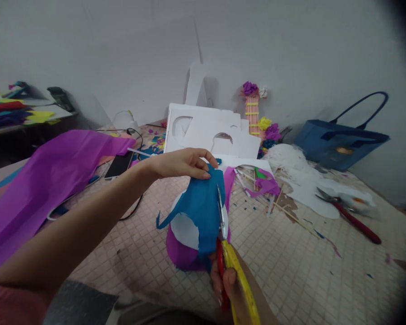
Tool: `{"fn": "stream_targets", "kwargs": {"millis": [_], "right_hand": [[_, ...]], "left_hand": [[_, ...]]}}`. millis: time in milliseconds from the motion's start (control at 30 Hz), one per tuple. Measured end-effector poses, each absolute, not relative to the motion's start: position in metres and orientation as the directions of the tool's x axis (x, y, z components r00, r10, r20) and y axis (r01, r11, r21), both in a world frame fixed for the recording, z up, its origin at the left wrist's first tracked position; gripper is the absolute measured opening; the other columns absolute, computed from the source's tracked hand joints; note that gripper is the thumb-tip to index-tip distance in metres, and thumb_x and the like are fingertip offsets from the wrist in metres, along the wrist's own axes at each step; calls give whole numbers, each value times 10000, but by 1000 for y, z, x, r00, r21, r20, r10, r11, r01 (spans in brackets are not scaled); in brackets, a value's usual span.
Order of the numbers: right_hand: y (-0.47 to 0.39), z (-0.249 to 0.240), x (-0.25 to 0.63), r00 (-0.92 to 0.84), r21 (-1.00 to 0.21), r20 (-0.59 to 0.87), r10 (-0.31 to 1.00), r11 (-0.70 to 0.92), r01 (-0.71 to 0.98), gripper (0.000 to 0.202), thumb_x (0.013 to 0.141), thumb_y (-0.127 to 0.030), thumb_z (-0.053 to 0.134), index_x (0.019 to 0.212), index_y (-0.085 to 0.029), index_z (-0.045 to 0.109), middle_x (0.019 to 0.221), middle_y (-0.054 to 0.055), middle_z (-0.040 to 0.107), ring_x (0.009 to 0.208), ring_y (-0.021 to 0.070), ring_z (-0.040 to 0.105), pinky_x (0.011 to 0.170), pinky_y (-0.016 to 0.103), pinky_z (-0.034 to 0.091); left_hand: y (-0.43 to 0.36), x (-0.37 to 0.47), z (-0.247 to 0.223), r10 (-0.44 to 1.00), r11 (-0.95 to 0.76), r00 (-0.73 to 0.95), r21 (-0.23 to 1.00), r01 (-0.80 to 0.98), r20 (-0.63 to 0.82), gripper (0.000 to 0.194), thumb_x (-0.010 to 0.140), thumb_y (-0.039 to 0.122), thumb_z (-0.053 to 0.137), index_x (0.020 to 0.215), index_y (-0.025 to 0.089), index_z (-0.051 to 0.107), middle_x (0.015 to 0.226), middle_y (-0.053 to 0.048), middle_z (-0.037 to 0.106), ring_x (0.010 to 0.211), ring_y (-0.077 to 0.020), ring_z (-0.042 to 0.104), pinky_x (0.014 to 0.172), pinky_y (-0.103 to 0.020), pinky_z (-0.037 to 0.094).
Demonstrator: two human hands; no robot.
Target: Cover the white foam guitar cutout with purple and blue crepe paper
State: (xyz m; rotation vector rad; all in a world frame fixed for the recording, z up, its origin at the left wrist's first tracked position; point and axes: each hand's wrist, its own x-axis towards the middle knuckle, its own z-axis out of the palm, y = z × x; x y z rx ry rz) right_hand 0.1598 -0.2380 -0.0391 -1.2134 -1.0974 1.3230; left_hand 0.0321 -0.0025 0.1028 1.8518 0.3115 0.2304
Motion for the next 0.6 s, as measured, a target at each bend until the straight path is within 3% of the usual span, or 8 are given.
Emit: {"fn": "stream_targets", "kwargs": {"millis": [133,400,533,600], "right_hand": [[-238,-32,158,5,-980,-172,985,-170,-100,565,747,-783,467,913,-243,464,580,-94,400,375,55,322,355,182,301],[-238,-10,175,-110,-997,-79,991,-78,9,465,779,-725,488,855,-267,490,772,4,584,587,151,518,529,268,470],[-239,-6,168,33,-997,-20,999,-22,72,431,789,-706,497,890,-288,521,802,7,577,705,185,554,668,284,523],[-239,-9,163,110,-998,-19,994,-25,57,443,804,-717,453,936,-302,537,822,16,570,683,188,539,623,283,519]], "left_hand": [[-2,32,102,339,-291,941,951,109,-4,325,800,264,692,1071,157,548,692,35,581,616,-82,538,590,-197,421],[-8,32,105,349,-285,936,948,142,-35,339,787,284,707,1060,154,555,728,18,614,646,-88,549,610,-201,428],[-10,33,105,327,-268,944,954,137,-44,337,785,287,711,1055,157,556,694,32,596,632,-87,543,607,-201,433],[-11,34,104,315,-259,948,957,130,-44,333,785,285,711,1052,159,557,693,32,594,627,-86,540,596,-195,427]]}}
